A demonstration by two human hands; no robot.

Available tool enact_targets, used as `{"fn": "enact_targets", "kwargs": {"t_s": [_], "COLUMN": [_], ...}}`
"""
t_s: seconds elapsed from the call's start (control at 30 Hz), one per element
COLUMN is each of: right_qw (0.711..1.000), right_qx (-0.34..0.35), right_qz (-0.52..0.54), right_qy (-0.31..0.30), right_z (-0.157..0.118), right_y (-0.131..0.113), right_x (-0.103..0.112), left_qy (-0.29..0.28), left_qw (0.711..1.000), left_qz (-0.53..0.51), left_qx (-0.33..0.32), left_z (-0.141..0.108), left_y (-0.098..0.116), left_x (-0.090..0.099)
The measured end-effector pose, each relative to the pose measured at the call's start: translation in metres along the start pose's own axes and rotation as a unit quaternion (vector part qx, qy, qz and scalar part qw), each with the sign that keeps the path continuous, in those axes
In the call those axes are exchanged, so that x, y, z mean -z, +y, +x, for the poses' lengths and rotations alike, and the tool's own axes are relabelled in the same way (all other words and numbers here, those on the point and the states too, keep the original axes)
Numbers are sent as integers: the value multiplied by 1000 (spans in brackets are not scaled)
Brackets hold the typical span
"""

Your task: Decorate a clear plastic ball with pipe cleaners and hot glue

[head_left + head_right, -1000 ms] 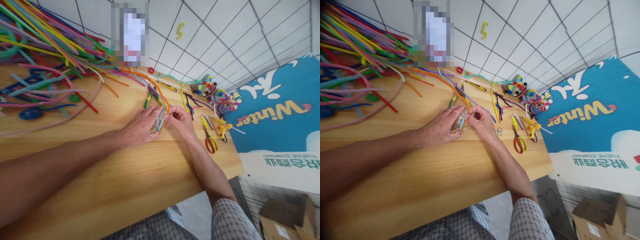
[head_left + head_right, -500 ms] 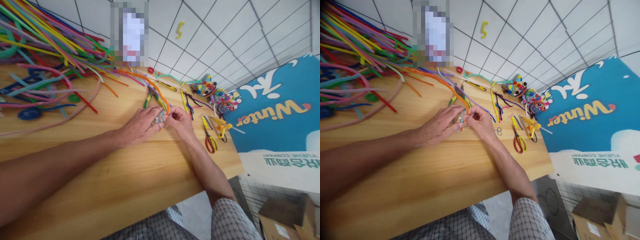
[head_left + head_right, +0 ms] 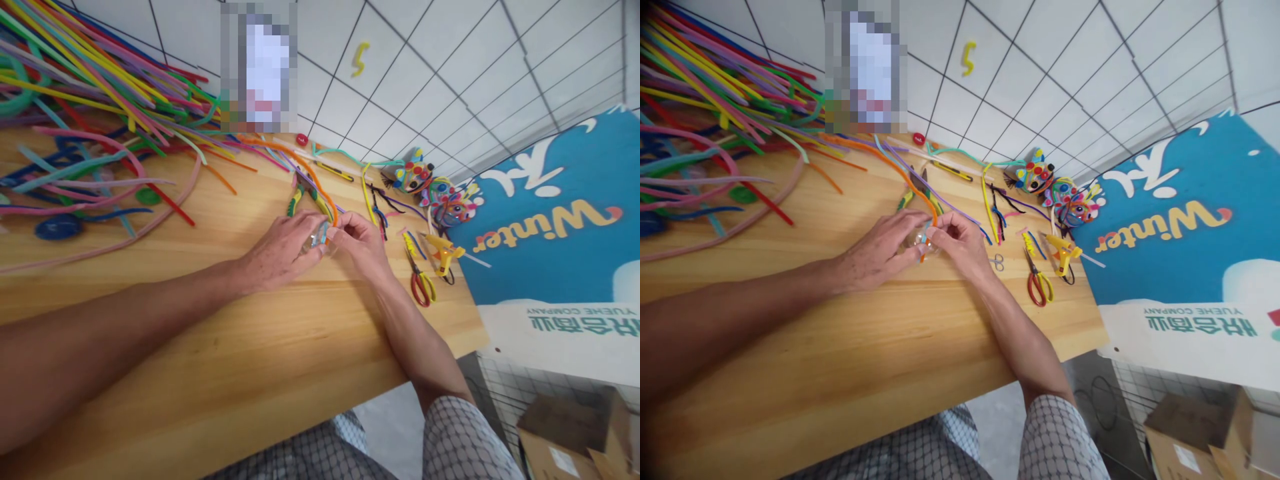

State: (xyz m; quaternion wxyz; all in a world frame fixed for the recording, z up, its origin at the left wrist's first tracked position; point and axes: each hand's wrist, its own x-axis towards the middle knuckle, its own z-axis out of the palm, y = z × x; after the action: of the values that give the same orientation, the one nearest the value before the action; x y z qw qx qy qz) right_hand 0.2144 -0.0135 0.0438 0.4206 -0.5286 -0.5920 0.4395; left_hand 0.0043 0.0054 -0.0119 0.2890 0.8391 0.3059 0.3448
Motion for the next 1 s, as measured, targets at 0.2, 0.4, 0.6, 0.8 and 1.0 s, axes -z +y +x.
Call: {"fn": "enact_targets", "kwargs": {"t_s": [0.2,0.4,0.6,0.8,1.0], "right_qw": [999,998,998,998,999], "right_qx": [-17,-24,-15,-6,14], "right_qz": [28,37,38,38,32], "right_qy": [-25,-39,-39,-42,-40], "right_z": [5,7,8,9,8], "right_y": [-2,-5,1,2,-4], "right_x": [6,8,8,9,15], "left_qy": [-4,-15,-18,-23,-22], "left_qw": [1000,1000,1000,1000,1000], "left_qz": [-7,-7,-11,-14,-11], "left_qx": [-1,-3,-8,-11,-15], "left_z": [0,0,0,0,0], "left_y": [2,4,1,1,2], "left_x": [1,4,3,4,5]}}
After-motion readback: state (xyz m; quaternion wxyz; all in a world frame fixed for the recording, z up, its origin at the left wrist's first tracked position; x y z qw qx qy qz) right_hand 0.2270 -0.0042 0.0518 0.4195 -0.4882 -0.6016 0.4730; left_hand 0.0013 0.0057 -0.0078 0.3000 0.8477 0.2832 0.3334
